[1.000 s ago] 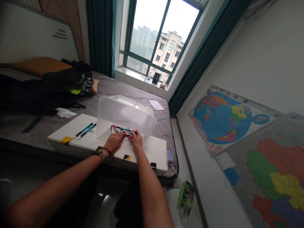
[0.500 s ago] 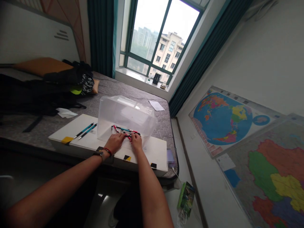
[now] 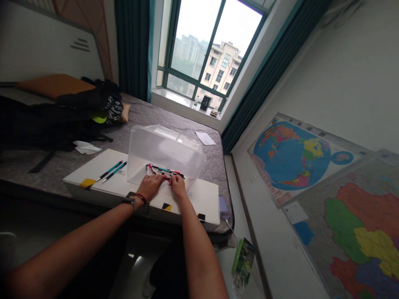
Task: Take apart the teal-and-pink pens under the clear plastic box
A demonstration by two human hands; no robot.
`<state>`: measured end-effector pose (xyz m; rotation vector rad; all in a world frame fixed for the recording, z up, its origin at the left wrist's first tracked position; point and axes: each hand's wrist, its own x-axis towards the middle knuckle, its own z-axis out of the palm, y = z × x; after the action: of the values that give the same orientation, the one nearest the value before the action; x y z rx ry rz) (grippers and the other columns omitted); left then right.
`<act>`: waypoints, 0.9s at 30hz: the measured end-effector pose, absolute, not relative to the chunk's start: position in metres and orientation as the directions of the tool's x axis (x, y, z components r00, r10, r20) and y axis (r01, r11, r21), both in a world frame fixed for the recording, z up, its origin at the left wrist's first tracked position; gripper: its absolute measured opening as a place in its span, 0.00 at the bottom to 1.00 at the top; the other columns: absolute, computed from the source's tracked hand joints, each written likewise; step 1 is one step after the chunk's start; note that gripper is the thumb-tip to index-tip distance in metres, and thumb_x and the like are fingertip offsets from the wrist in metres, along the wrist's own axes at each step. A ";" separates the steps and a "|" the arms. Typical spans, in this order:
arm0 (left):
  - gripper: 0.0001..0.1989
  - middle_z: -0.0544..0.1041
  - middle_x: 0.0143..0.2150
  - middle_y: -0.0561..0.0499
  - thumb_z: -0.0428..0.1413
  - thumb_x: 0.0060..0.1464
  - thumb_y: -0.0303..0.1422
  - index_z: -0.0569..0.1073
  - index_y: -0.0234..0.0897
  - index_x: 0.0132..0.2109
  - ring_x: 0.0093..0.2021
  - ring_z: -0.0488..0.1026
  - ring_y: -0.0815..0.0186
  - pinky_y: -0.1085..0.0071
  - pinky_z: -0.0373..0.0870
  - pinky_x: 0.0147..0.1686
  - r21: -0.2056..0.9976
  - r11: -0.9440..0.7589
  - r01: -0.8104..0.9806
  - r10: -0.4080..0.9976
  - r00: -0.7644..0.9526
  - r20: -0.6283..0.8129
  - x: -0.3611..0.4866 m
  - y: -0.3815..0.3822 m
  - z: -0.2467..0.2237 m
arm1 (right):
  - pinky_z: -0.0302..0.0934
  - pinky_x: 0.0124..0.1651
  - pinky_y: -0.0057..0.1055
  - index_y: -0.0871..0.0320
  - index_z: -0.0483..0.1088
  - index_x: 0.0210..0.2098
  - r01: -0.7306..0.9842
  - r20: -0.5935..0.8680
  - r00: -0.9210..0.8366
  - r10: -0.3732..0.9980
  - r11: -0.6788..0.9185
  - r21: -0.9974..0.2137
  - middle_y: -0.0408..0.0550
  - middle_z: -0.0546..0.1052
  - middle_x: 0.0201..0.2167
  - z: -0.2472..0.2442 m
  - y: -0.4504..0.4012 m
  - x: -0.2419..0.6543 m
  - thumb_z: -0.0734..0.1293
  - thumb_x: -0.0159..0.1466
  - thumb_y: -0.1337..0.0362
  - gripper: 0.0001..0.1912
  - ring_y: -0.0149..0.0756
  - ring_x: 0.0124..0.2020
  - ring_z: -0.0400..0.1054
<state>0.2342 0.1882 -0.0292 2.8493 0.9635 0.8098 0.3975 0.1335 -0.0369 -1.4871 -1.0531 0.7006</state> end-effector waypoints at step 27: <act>0.21 0.78 0.36 0.44 0.38 0.69 0.44 0.71 0.38 0.46 0.36 0.76 0.59 0.67 0.65 0.36 0.271 -0.776 0.570 0.630 0.672 0.390 0.233 0.187 -0.021 | 0.52 0.27 0.27 0.56 0.64 0.18 0.375 0.165 0.450 0.878 -0.018 -0.927 0.39 0.65 0.16 -0.036 0.135 0.398 0.63 0.63 0.44 0.26 0.30 0.21 0.58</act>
<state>0.2334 0.1870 -0.0215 2.7558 0.9938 0.7148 0.3983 0.1354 -0.0357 -1.6086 -1.1162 0.5751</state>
